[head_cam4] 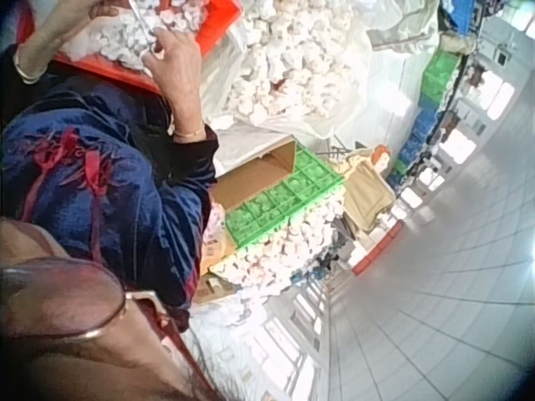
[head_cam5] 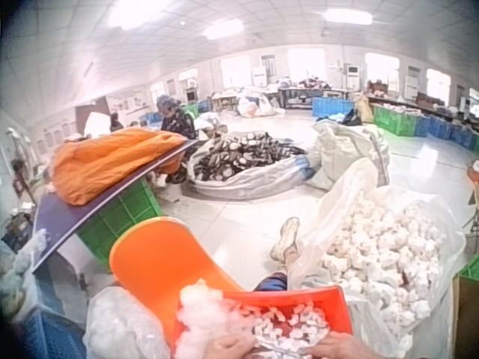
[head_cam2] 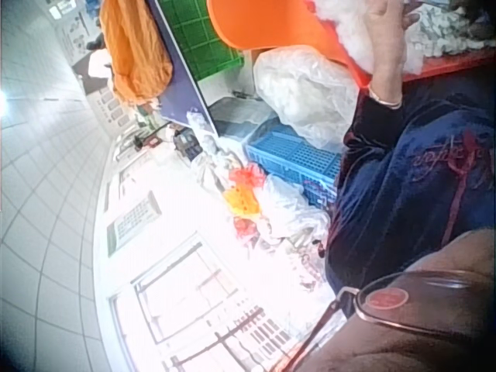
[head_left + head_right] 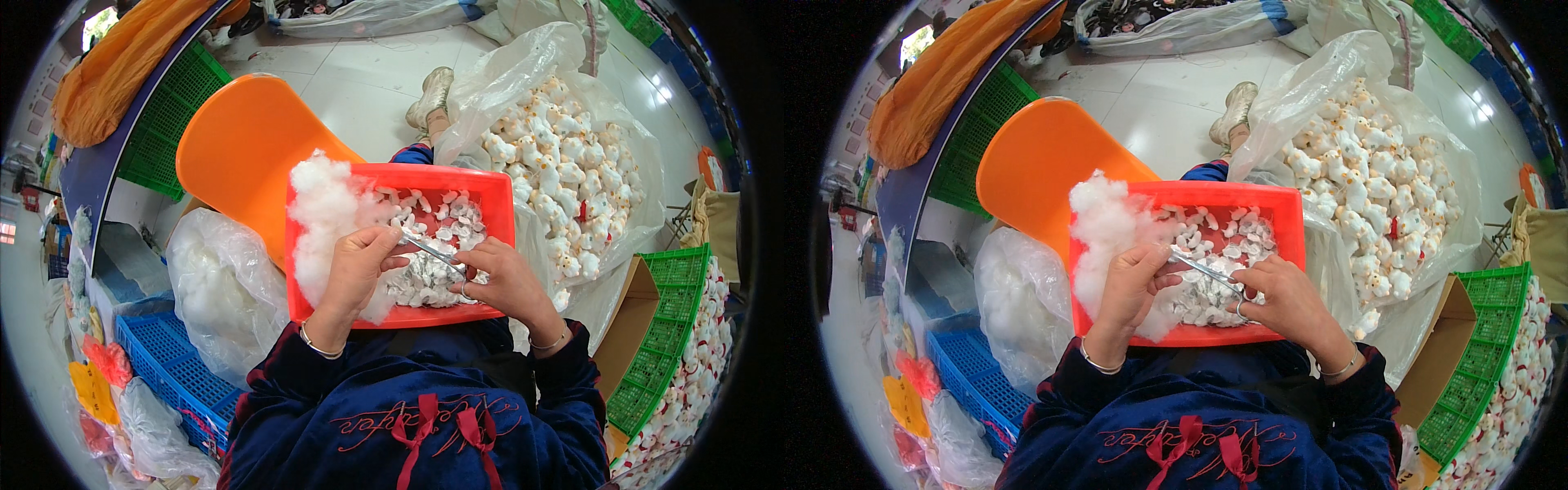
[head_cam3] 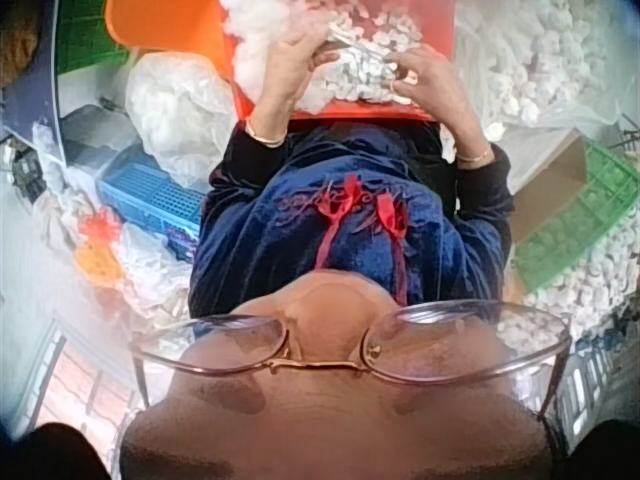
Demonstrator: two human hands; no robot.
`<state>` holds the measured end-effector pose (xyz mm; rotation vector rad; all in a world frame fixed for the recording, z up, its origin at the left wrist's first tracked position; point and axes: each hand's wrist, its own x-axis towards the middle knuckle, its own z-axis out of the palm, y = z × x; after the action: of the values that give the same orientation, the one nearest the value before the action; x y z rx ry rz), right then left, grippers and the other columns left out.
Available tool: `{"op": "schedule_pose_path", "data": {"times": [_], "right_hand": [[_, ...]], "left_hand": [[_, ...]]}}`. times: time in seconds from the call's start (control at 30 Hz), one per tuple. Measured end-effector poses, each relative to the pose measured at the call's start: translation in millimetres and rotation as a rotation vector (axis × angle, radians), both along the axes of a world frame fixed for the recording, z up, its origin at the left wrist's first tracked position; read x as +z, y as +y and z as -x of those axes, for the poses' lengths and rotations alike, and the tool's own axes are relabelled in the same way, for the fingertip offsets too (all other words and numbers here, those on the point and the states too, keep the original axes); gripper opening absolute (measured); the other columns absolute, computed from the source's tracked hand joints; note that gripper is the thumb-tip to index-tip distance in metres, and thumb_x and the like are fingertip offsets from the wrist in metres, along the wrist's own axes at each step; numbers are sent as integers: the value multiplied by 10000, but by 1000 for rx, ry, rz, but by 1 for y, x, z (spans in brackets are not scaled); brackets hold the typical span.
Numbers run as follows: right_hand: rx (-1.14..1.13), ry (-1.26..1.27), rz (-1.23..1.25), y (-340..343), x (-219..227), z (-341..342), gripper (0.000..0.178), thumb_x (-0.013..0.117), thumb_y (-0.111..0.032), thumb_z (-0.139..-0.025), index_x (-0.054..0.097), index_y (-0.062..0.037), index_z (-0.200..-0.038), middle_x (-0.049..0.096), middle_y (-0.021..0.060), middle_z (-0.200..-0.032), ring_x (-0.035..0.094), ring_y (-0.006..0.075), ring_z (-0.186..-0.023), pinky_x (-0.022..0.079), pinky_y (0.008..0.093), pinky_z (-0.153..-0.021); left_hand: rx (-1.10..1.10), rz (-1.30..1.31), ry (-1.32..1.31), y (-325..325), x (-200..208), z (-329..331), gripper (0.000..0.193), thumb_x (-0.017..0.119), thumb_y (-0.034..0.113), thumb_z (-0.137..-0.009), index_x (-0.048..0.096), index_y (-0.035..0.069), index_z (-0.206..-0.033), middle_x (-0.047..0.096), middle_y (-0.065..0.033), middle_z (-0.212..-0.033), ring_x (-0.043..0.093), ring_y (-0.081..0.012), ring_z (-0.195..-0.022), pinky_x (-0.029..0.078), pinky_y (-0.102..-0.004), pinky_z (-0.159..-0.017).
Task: The person sits on a chair and uses scissors to trim white cotton pieces in a red tray on their lap. They repeatedly pick up cotton, cut it, and place the trimmed pieces back into the tray.
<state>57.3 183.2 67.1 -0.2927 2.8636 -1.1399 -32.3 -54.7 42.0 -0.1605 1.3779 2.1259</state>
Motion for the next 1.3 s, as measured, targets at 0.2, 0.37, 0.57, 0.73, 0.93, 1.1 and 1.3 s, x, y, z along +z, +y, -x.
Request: {"op": "schedule_pose_path", "data": {"times": [0.2, 0.37, 0.57, 0.73, 0.93, 1.1, 1.3], "right_hand": [[36, -139, 135, 1, 1, 3, 388, 855, -229, -734, 718, -43, -1046, 675, 98, -843, 642, 302, -840, 507, 391, -752], [57, -188, 231, -2, -5, 3, 463, 876, -272, -723, 698, -4, -1055, 671, 128, -855, 646, 291, -831, 502, 375, -757], [56, -263, 315, -10, -6, 4, 497, 876, -282, -732, 678, 23, -1071, 662, 123, -852, 637, 248, -825, 503, 350, -761], [-24, -362, 397, -16, -8, 3, 444, 865, -271, -743, 687, 25, -1023, 668, 124, -821, 638, 224, -780, 510, 339, -739], [104, -301, 306, -7, 3, 3, 347, 844, -251, -776, 707, -8, -983, 641, 123, -787, 625, 237, -738, 502, 340, -711], [147, -340, 336, -4, 10, 5, 351, 837, -255, -793, 701, 3, -989, 613, 114, -748, 593, 249, -700, 479, 353, -673], [136, -417, 339, 1, 9, 1, 341, 833, -244, -796, 710, -2, -1002, 606, 105, -736, 578, 229, -672, 467, 349, -648]], "left_hand": [[10, 23, 40, 0, 7, 0, 176, 665, 145, -986, 690, -6, -1073, 727, -79, -983, 725, -161, -892, 604, -266, -715], [26, 87, 139, -2, 4, 0, 201, 675, 115, -978, 656, -7, -1137, 721, -79, -973, 730, -172, -869, 604, -263, -693], [119, 285, 511, 0, -4, -13, 145, 682, 87, -969, 708, -31, -1051, 726, -65, -907, 685, -98, -789, 561, -241, -678], [151, 490, 741, 4, 2, -14, 143, 687, 51, -951, 735, -30, -1059, 734, -47, -874, 656, -67, -754, 513, -228, -662], [-69, 287, 426, -12, 17, 5, 278, 656, 146, -981, 687, 0, -1216, 743, -71, -919, 670, -88, -788, 519, -235, -647], [-553, 156, 162, -14, 35, 18, 215, 612, 148, -995, 693, 18, -1145, 697, -46, -842, 627, -96, -677, 514, -226, -618], [-509, 136, 145, -24, 24, 27, 123, 668, 124, -968, 702, 7, -974, 646, -28, -730, 577, -66, -603, 462, -206, -542]]}}
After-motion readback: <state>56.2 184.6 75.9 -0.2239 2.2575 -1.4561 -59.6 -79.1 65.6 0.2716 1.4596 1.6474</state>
